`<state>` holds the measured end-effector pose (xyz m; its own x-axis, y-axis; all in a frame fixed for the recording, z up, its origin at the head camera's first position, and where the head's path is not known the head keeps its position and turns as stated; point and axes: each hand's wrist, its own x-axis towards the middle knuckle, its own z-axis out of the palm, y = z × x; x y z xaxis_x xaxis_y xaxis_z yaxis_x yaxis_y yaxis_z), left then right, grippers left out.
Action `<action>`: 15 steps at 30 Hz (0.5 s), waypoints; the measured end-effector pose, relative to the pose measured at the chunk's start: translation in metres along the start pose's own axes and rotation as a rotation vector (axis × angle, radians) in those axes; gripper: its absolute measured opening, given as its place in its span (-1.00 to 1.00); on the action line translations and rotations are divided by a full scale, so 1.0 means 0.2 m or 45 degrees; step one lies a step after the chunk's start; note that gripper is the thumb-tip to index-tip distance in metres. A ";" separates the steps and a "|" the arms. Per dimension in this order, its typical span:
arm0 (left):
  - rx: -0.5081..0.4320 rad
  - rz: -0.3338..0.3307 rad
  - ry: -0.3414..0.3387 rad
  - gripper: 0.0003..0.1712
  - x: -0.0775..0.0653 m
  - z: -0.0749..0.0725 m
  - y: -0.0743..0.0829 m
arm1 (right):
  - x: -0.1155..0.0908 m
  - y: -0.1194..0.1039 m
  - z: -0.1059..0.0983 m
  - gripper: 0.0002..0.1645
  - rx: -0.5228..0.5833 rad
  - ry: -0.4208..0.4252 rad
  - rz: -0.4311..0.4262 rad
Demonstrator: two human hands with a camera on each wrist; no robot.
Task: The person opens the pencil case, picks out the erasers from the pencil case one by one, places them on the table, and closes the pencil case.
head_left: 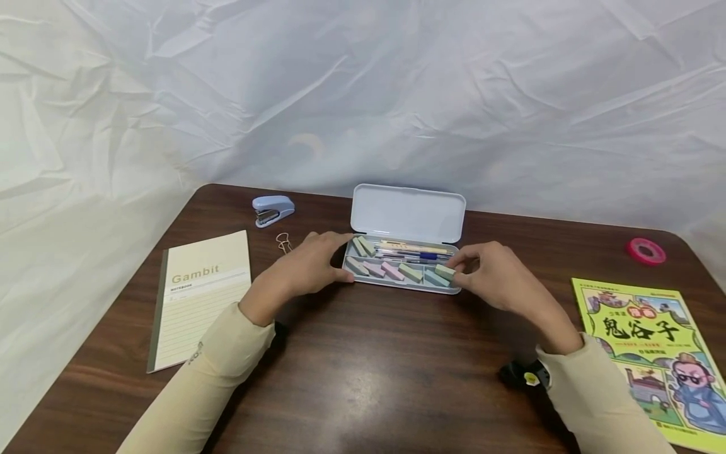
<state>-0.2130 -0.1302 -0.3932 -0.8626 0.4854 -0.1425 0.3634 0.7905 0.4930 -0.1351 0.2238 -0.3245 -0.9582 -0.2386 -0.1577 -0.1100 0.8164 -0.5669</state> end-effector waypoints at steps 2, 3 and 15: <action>-0.013 0.005 -0.005 0.01 -0.01 -0.01 0.01 | 0.00 0.00 -0.01 -0.74 0.004 0.003 0.005; -0.019 0.005 -0.007 0.02 -0.02 -0.02 0.02 | 0.00 0.00 -0.01 -0.74 0.007 0.007 0.009; -0.029 -0.003 -0.021 0.01 -0.04 -0.04 0.06 | -0.04 0.12 -0.15 -0.73 0.003 0.086 0.103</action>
<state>-0.2039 -0.1282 -0.3787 -0.8573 0.4900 -0.1580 0.3531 0.7830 0.5121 -0.1389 0.2618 -0.3127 -0.9796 -0.1357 -0.1480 -0.0309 0.8301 -0.5568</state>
